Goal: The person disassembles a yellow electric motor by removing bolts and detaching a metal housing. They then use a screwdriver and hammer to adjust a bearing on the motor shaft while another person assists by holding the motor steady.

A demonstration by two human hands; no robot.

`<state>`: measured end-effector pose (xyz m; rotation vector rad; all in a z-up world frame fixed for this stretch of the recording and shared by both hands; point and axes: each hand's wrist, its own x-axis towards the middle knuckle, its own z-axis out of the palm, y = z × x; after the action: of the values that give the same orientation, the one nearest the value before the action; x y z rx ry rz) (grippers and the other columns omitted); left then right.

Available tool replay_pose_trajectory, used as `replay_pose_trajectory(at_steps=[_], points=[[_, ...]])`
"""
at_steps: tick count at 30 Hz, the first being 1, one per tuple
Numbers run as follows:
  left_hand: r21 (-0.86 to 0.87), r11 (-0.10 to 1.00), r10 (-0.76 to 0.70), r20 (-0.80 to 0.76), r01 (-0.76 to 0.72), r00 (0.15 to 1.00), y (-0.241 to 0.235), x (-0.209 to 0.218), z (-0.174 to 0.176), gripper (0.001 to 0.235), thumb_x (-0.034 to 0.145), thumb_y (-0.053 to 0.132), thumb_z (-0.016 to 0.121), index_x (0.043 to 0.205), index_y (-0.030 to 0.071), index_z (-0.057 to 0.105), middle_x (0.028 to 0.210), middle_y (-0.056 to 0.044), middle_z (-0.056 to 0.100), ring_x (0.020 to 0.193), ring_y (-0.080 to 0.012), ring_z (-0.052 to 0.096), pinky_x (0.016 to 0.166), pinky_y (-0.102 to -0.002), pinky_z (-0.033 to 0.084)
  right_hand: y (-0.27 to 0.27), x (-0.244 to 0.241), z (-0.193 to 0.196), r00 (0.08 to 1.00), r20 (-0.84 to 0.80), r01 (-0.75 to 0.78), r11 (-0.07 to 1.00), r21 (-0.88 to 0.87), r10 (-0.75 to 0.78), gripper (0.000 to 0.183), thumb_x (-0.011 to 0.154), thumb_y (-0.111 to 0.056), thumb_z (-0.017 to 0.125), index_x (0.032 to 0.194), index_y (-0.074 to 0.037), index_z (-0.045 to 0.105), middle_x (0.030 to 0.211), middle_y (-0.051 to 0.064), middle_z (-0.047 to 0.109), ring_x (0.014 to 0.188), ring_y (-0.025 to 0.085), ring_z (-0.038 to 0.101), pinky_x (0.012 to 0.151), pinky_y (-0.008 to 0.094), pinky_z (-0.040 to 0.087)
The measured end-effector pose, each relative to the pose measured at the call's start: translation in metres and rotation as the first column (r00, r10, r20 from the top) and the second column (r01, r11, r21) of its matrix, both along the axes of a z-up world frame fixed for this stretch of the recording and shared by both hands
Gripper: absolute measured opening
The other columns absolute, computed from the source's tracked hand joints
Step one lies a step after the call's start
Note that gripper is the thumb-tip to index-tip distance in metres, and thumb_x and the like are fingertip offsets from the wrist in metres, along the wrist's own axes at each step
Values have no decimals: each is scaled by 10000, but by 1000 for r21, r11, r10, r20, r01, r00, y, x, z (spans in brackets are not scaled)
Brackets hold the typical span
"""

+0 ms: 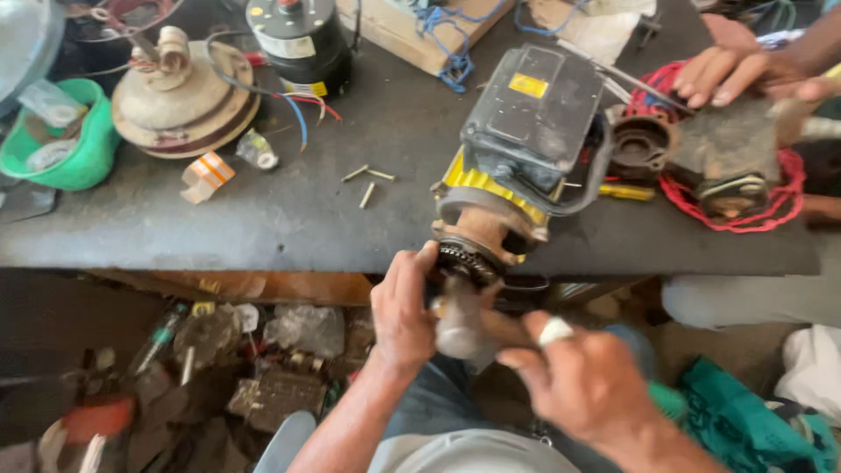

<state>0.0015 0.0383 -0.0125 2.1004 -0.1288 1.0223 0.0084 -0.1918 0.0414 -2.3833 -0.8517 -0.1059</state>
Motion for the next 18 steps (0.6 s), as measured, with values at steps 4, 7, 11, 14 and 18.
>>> replay_pose_trajectory(at_steps=[4,7,11,14,18], points=[[-40,999,-3,-13,2,1000,-6,2,5,531,849,128,841,1305,-11,608,984,-109,668,884,-265,742,770,-351,605,-6,-4,-14,1000,2,24,999,31,-24,424,822,-318,793,1043,21,665,689,200,709,620,418,699,522,467,535],[-41,999,34,33,-33,999,-11,1,12,717,689,241,930,1258,-36,593,924,-130,629,792,-288,693,702,-373,573,-26,-15,-26,994,108,4,994,112,-16,417,837,-328,747,1073,1,650,739,186,718,656,397,707,583,456,547],[48,993,98,132,-105,986,-20,4,27,707,705,265,934,1244,-30,586,1067,-192,626,876,-307,689,714,-365,587,-61,-11,-32,976,105,180,979,94,-190,405,816,-312,739,1105,-40,657,790,202,709,698,400,693,638,453,544],[64,990,116,120,-124,986,-20,6,35,640,674,283,955,1136,-15,626,939,-124,649,759,-249,690,637,-340,580,-82,-7,-37,832,545,-73,995,-72,101,200,997,-113,568,1177,-30,598,985,355,712,770,410,691,682,431,526],[-108,983,152,15,-149,988,-25,10,34,621,646,355,975,979,0,590,791,-72,656,634,-170,701,574,-292,575,-91,-20,-56,881,-176,456,888,65,-439,365,913,-347,627,1151,-81,699,765,118,709,643,267,698,651,387,550]])
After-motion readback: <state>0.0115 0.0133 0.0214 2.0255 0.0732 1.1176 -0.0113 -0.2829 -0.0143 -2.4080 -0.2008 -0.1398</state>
